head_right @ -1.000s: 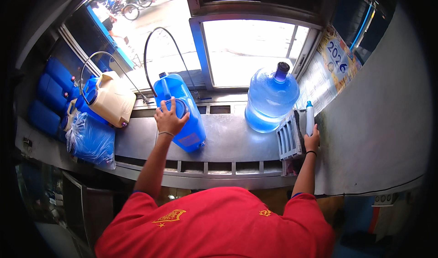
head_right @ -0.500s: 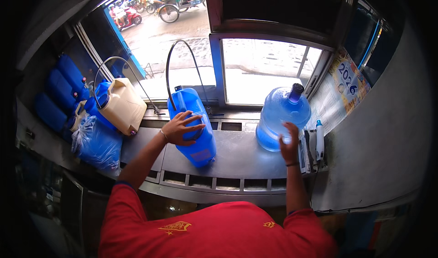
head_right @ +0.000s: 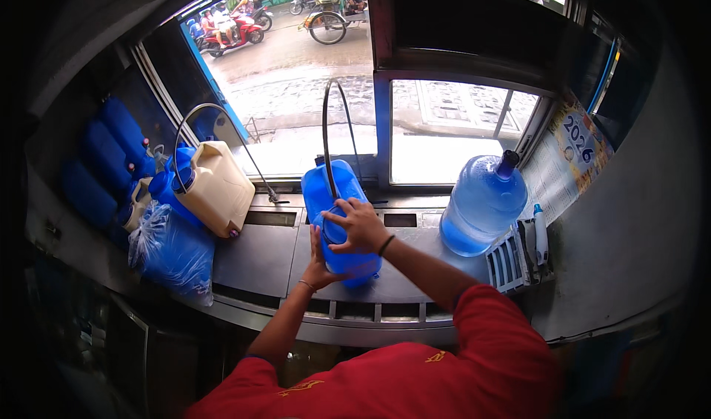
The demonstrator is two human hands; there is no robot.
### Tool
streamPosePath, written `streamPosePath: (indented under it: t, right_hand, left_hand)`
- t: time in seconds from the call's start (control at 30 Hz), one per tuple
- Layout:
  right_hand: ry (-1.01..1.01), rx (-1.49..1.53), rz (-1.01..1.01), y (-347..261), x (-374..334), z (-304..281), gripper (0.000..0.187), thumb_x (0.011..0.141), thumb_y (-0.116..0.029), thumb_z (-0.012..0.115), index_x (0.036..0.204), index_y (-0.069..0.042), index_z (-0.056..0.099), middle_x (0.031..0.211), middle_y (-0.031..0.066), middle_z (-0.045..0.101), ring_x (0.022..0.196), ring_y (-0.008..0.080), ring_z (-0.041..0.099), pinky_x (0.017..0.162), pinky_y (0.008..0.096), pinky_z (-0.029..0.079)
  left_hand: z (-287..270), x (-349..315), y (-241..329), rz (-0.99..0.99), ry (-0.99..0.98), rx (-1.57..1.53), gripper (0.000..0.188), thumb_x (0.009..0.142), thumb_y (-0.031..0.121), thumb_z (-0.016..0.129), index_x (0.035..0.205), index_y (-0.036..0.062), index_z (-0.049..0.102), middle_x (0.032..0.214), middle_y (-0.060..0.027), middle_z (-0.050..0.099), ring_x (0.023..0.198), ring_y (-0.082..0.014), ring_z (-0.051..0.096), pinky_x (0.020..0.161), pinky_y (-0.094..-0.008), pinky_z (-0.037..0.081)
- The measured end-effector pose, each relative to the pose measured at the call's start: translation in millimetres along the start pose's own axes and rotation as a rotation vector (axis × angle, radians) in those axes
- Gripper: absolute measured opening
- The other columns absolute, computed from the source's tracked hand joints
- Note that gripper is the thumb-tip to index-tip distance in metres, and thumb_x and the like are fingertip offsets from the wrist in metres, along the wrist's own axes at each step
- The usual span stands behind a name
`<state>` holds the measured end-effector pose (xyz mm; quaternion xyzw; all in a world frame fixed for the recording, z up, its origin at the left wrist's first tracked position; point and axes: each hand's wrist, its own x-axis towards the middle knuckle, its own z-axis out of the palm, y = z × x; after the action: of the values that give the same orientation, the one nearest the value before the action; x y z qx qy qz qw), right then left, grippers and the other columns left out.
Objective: The person fills several large blue water containers using a handheld filling device at a service station. They position each container, operate the device to fill it, then cap and hand the container to a customer through a service window.
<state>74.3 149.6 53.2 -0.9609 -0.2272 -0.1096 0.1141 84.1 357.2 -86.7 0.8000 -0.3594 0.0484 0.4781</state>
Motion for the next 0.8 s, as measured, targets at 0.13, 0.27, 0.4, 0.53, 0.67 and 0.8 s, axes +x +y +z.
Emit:
streamPosePath:
  t: [0.13,0.27,0.4,0.53,0.67,0.8]
  right_hand:
    - [0.079,-0.170,0.604,-47.4,3.7,25.7,0.104,0.070,-0.073,0.066,0.151,-0.013,0.040,0.145,0.0296,0.041,0.129,0.0504,0.042,0.098,0.0615,0.039]
    - [-0.196,-0.098,0.197,0.0,-9.3,3.6,0.115,0.064,-0.064,0.080,0.157,-0.021,0.028,0.151,0.0306,0.033,0.130,0.0517,0.042,0.100,0.0615,0.042]
    - [-0.021,0.009,-0.208,33.4,-17.4,-5.7,0.102,0.066,-0.060,0.080,0.154,-0.033,0.034,0.155,0.0218,0.033,0.132,0.0472,0.043,0.103,0.0613,0.042]
    - [0.124,-0.130,0.240,-20.4,-16.2,16.8,0.088,0.067,-0.064,0.076,0.144,-0.029,0.052,0.151,0.0199,0.040,0.127,0.0454,0.045,0.098,0.0581,0.043]
    - [0.345,-0.319,0.654,-70.0,-2.5,43.1,0.090,0.069,-0.067,0.073,0.145,-0.025,0.051,0.150,0.0240,0.039,0.121,0.0505,0.045,0.094,0.0574,0.043]
    - [-0.027,-0.208,0.366,-30.8,-18.9,17.0,0.099,0.072,-0.069,0.072,0.154,-0.029,0.036,0.154,0.0298,0.030,0.125,0.0515,0.044,0.098,0.0622,0.042]
  left_hand:
    - [14.0,0.4,-7.1,-0.012,0.079,0.017,0.147,0.058,0.045,0.095,0.160,0.0195,-0.008,0.162,-0.0288,-0.011,0.151,-0.0481,-0.002,0.120,-0.0572,0.018]
    - [11.1,-0.5,-9.0,-0.052,0.062,0.007,0.142,0.061,0.040,0.095,0.160,0.0202,-0.006,0.163,-0.0284,-0.009,0.150,-0.0496,-0.001,0.119,-0.0583,0.019]
    - [20.7,1.1,-9.3,-0.039,0.091,0.039,0.135,0.064,0.044,0.091,0.160,0.0218,-0.002,0.163,-0.0278,-0.009,0.147,-0.0575,-0.001,0.116,-0.0664,0.019]
    - [20.1,2.1,-9.4,-0.035,0.133,-0.024,0.140,0.061,0.040,0.094,0.160,0.0224,-0.003,0.163,-0.0255,-0.009,0.147,-0.0566,-0.001,0.116,-0.0670,0.019]
    - [12.6,1.3,-9.3,-0.062,0.074,-0.045,0.143,0.059,0.040,0.095,0.160,0.0232,-0.005,0.163,-0.0246,-0.011,0.147,-0.0560,-0.003,0.116,-0.0667,0.017]
    - [7.6,-0.8,-8.5,-0.015,0.056,-0.009,0.137,0.066,0.038,0.093,0.160,0.0225,-0.006,0.163,-0.0257,-0.013,0.149,-0.0534,-0.005,0.118,-0.0643,0.015]
